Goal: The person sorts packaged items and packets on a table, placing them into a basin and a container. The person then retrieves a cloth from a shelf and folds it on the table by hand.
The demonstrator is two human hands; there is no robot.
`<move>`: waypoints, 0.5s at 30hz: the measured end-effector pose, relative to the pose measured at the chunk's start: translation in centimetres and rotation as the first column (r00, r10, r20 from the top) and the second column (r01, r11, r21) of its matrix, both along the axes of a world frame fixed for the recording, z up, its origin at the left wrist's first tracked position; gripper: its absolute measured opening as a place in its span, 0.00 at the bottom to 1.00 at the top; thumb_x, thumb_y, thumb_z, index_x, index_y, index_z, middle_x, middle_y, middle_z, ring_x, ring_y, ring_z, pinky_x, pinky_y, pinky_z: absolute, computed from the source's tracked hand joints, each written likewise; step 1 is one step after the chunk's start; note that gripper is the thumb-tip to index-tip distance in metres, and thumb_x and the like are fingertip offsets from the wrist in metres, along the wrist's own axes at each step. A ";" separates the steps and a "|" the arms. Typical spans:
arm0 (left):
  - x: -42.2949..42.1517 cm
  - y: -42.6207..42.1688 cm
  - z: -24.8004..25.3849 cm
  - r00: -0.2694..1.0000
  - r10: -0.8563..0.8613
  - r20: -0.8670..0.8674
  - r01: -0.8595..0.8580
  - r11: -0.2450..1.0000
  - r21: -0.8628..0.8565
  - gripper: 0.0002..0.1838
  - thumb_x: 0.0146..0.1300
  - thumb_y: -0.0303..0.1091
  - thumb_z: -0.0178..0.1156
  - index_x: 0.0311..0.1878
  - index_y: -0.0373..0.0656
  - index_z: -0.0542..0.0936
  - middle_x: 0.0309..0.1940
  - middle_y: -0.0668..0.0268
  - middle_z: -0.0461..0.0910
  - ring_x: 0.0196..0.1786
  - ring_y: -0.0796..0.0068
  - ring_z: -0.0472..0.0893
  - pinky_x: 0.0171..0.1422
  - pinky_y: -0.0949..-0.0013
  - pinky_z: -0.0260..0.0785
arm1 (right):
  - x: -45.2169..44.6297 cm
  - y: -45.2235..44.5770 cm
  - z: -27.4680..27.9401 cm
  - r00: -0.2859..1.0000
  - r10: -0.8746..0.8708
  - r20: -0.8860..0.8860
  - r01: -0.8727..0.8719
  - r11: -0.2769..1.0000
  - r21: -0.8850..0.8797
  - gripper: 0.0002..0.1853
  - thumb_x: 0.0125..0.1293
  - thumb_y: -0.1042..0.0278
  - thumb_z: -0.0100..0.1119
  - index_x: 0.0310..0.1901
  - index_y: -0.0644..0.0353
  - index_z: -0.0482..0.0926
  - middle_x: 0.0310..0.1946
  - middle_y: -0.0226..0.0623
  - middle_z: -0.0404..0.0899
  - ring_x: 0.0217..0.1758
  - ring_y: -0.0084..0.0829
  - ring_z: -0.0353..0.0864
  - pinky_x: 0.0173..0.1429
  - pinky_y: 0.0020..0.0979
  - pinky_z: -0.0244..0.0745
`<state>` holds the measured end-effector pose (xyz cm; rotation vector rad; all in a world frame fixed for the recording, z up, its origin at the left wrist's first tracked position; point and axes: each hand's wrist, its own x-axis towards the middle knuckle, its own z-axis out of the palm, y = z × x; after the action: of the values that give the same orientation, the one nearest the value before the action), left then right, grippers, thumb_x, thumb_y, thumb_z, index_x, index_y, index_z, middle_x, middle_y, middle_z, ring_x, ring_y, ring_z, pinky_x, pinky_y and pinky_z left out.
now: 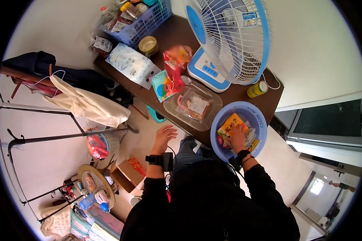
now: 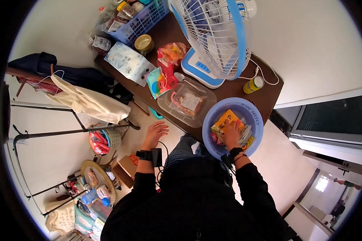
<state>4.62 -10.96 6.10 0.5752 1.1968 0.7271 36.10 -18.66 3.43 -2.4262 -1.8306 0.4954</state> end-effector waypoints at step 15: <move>-1.0 12.6 -8.9 0.685 0.259 -0.681 -0.015 0.939 0.343 0.18 0.49 0.35 0.55 0.38 0.31 0.68 0.24 0.64 0.72 0.24 0.77 0.71 0.23 0.72 0.62 | 2.8 -5.1 1.1 0.728 -0.264 -0.633 0.307 0.951 -0.044 0.20 0.44 0.74 0.58 0.42 0.64 0.68 0.29 0.34 0.72 0.32 0.24 0.72 0.37 0.22 0.68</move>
<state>3.59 1.64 -2.85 1.1167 1.8957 0.8601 38.95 -23.77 4.57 -2.0614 -1.1421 1.0456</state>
